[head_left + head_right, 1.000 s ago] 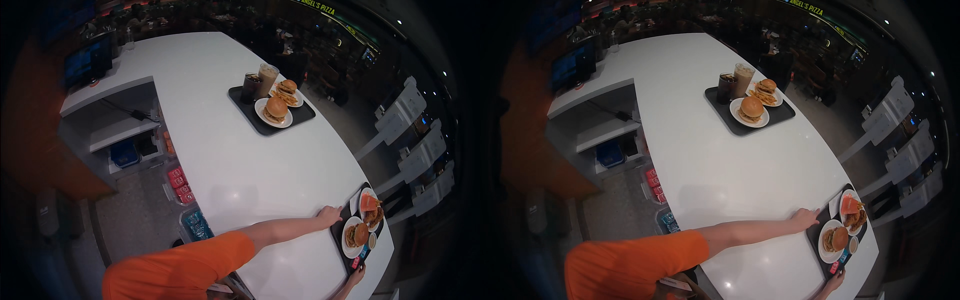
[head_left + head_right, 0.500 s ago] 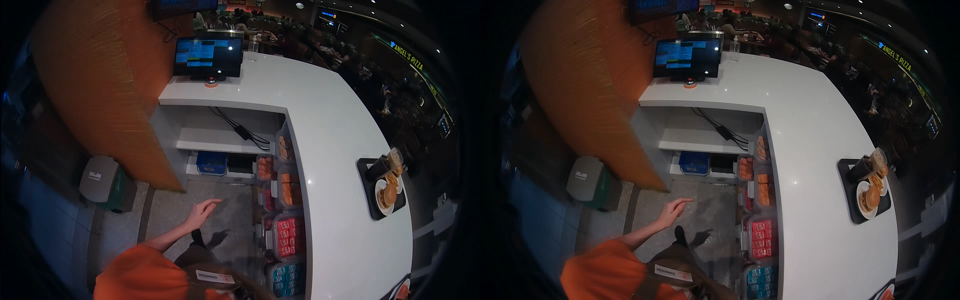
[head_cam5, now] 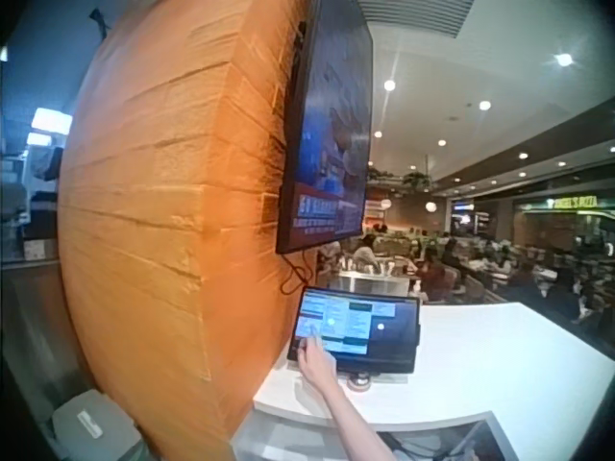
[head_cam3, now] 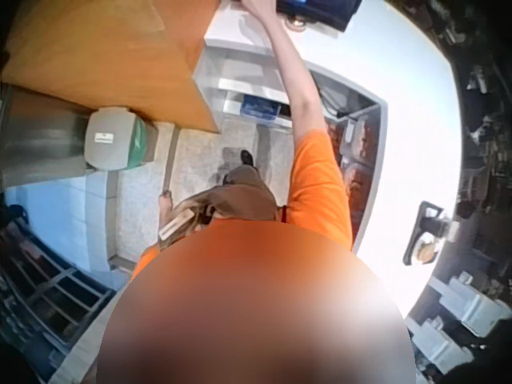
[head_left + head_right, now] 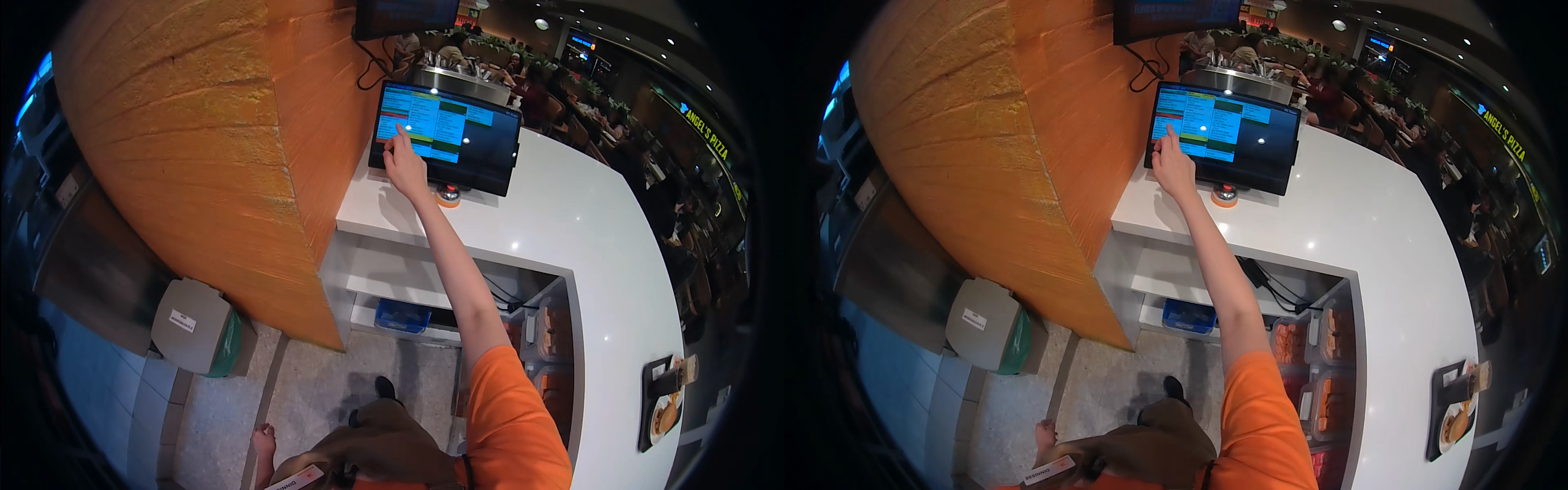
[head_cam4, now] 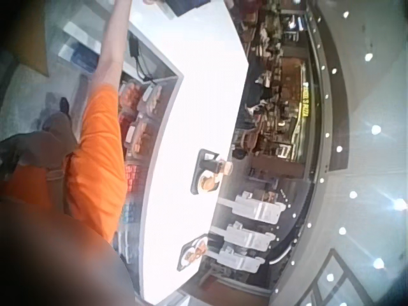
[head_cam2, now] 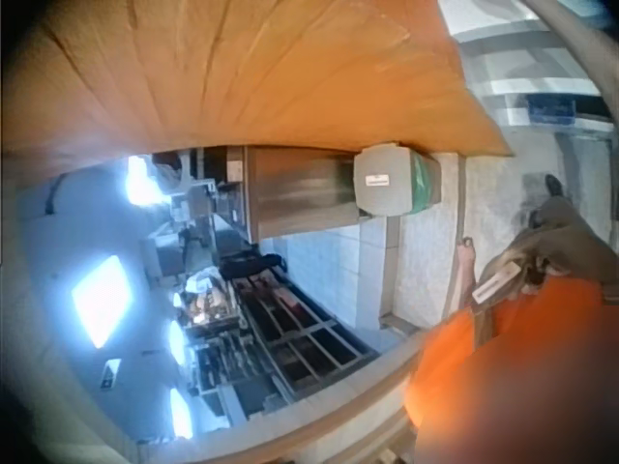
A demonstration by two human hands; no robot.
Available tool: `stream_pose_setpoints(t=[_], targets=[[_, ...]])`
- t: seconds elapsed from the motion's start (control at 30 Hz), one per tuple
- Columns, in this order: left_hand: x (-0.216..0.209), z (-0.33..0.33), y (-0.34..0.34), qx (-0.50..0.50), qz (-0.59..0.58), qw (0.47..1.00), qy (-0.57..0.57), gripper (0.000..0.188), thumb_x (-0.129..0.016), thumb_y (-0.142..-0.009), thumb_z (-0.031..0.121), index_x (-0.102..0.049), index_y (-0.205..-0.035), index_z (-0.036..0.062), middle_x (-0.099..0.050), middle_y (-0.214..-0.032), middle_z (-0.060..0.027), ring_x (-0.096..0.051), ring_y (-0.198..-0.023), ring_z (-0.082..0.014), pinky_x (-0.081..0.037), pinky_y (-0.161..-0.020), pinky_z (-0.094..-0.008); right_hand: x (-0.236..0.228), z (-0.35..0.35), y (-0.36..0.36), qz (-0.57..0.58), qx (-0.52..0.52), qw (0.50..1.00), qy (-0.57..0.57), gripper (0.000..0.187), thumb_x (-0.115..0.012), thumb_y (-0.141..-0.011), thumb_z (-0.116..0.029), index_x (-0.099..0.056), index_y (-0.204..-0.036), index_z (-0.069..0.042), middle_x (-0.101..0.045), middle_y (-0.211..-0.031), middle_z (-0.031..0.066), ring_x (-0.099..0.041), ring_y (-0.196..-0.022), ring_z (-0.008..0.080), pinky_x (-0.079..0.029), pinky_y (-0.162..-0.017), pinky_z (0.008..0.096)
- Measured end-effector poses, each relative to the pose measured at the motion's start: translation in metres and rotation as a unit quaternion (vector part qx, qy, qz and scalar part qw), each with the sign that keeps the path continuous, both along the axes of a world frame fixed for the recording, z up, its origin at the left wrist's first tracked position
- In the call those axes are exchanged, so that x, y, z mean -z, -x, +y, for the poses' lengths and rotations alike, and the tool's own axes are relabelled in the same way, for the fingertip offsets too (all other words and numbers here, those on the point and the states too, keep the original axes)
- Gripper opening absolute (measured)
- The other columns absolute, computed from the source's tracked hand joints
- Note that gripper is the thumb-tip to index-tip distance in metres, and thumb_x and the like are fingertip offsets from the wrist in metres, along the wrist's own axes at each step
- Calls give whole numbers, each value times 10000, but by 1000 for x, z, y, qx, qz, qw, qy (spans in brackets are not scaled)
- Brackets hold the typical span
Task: The person operates a touchscreen POS, then fills two plastic cups with soda from a fountain machine and places lids on them. They pick up a tray with a burger, fries, and a side, add condiment packets, and place the tray on the counter. They repeat the process with another tray containing a burger, fried chicken, and a drink, then place it on the counter.
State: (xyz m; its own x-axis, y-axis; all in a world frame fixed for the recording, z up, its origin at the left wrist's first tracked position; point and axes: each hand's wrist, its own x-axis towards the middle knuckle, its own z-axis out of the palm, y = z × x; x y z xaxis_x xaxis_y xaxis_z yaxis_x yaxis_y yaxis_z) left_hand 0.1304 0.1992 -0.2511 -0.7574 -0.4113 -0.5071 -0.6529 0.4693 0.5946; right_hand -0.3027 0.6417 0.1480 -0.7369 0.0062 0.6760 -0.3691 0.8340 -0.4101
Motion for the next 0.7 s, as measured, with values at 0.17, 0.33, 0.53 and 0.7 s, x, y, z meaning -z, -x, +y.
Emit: stream_pose_setpoints(t=[0.17,0.33,0.53,0.7], targets=[[30,22,-33,-58,-161,983,-67,333,-567,-875,294,-618,-1083,39,-624,-927,-132,-659,-694,-223,-497,-522,-343,5,-10,94,14,14,1000,-6,198,-450,-875,-207,-461,-1006,-59,-332,-1433,185,-627,-839,375,-508,-689,456],[36,43,-10,-66,-188,975,-99,341,-565,-878,307,-609,-1095,48,-622,-922,-115,-657,-702,-221,-488,-514,-338,13,-7,103,-21,36,999,-11,219,-436,-884,-214,-460,-1028,-51,-339,-1427,191,-623,-830,383,-502,-694,470],[41,45,23,-59,-160,978,-123,349,-563,-881,322,-597,-1108,59,-620,-915,-95,-655,-712,-219,-477,-503,-332,15,20,72,81,62,988,117,144,-491,-868,-146,-475,-978,-56,-374,-1406,160,-638,-753,305,-493,-615,400],[42,42,63,-79,-44,982,-168,357,-562,-885,335,-588,-1119,67,-618,-909,-78,-654,-720,-218,-468,-495,-328,17,28,70,110,73,984,116,130,-492,-867,-134,-479,-970,-55,-380,-1397,145,-625,-711,291,-482,-590,389]])
